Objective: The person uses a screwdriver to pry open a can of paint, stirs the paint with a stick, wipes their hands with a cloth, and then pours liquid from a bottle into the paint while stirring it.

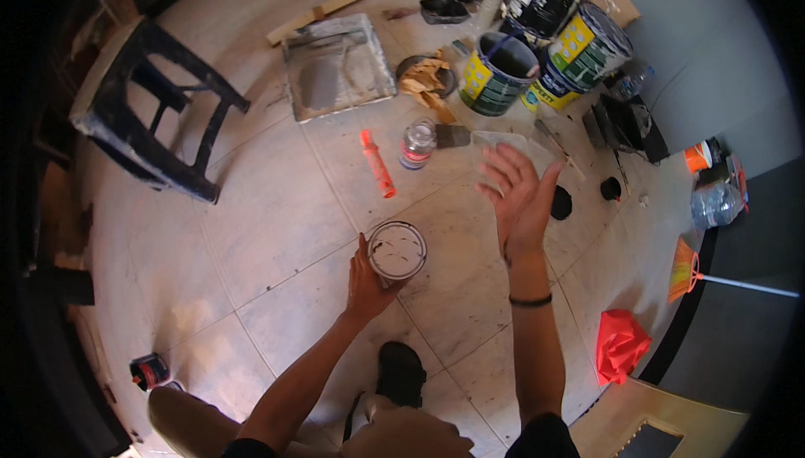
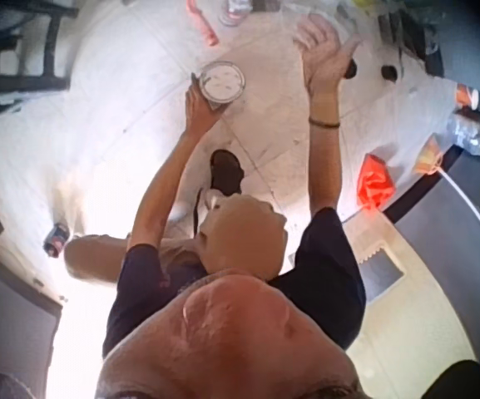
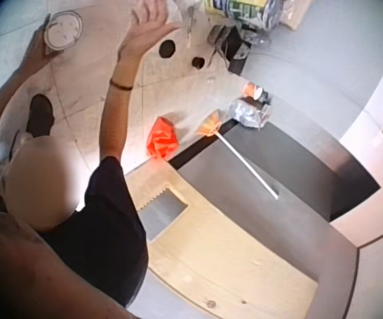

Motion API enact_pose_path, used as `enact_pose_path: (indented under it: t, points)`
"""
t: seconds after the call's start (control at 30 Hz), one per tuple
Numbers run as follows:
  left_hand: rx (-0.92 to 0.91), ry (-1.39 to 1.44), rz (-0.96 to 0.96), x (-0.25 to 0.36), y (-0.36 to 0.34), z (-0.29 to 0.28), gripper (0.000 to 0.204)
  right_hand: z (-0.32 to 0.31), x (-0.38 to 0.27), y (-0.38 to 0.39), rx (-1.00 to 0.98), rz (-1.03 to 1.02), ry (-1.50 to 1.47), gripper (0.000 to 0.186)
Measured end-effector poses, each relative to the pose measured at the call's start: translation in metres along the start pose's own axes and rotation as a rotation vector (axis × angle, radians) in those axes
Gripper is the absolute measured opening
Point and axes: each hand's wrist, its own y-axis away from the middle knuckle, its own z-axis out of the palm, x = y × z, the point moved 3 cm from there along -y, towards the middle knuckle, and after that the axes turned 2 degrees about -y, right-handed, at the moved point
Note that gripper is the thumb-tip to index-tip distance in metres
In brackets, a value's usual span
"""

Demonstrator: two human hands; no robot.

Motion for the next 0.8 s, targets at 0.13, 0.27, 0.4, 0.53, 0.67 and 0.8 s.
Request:
enact_pose_path:
  t: [0.13,0.27,0.4,0.53,0.67,0.8]
  points:
    - [-0.124,0.022,-0.104,0.034,-0.027,0.054,0.139,-0.016,0.006,-0.117,0.012,0.045,0.232,0.066]
    - [-0.362,0.023,-0.169,0.053,-0.041,0.065,0.146,-0.021,0.078,-0.264,-0.065,-0.004,0.624,0.053]
    - [-0.329,0.163,-0.180,0.009,-0.033,-0.006,0.126,0.022,0.165,-0.335,-0.220,-0.391,1.323,0.046]
    - [-0.348,0.478,-0.424,-0.001,-0.038,-0.083,0.071,-0.028,0.176,-0.363,-0.181,-0.291,1.425,0.034]
    - [-0.098,0.603,-0.424,-0.006,-0.050,-0.158,0.059,-0.001,0.131,-0.357,0.018,0.002,0.577,0.038]
    - [0.124,0.475,-0.130,0.021,-0.078,-0.223,0.054,0.089,0.033,-0.262,-0.304,0.442,-0.072,0.063]
